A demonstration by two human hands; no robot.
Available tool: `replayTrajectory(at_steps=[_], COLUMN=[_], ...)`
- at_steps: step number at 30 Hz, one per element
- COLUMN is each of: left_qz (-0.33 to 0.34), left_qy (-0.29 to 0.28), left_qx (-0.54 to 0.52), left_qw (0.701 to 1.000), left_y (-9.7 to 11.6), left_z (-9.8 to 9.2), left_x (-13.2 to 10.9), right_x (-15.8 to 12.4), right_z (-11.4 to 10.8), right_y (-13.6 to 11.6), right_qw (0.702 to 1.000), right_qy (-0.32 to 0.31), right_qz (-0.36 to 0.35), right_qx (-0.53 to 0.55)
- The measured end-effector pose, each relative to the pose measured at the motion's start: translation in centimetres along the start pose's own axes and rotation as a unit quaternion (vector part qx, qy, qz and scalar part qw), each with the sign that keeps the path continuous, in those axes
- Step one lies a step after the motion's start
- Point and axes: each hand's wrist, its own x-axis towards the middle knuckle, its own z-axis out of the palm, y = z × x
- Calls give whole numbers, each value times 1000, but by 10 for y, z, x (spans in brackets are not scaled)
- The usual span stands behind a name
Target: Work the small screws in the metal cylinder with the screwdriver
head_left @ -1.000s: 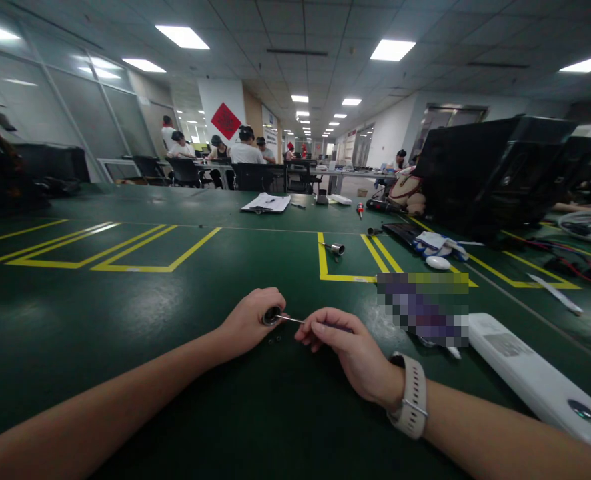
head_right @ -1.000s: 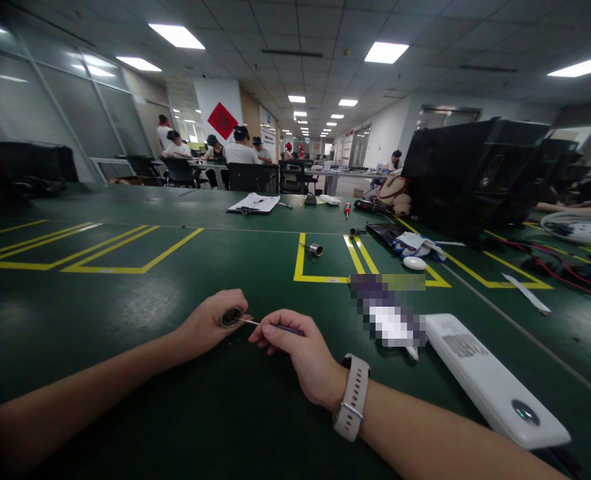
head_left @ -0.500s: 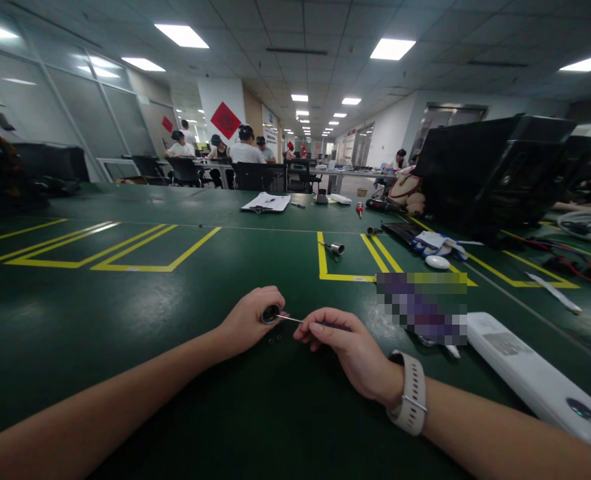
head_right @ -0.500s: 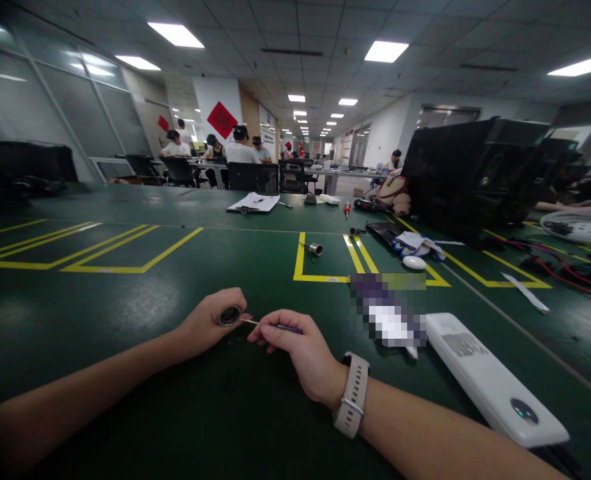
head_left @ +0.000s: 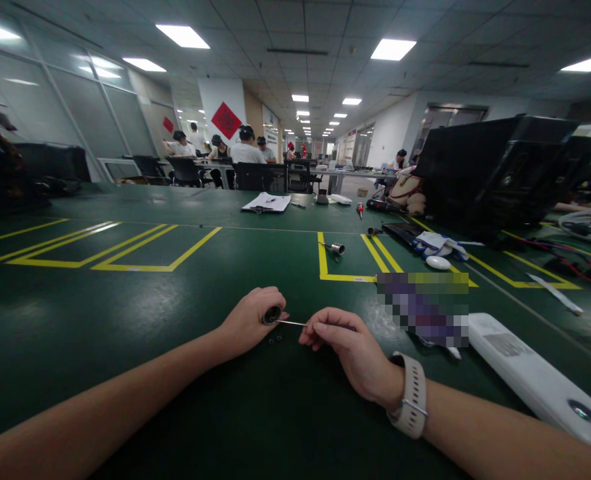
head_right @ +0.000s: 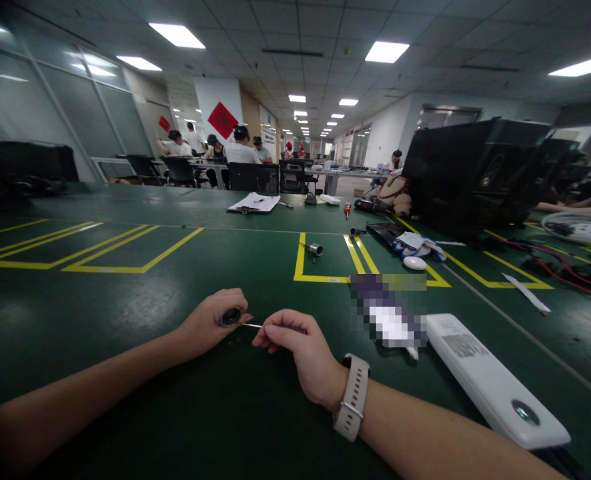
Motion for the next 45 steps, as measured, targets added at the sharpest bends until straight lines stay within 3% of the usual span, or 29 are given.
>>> replayTrajectory(at_steps=[9,24,31,39,45], left_qz=[-14,-42,-64,-41,40], left_qy=[6,20,44,-27,-77], left_qx=[2,-13,-40,-38,-14], left_qw=[1000,999,996,998,996], left_y=[0,-1,-1,6,8], left_z=[0,1,2,-7,-5], left_x=[0,2,2,2,-1], right_x=[1,0,0,2,3], right_z=[2,1,1,-1,0], right_y=[0,2,3,4,6], right_qw=[1000,1000,996,995,994], right_qy=[24,9,72,96,104], right_qz=[-7,-1,-31,-26,-27], right_qx=[8,-19,-30,-32,-36])
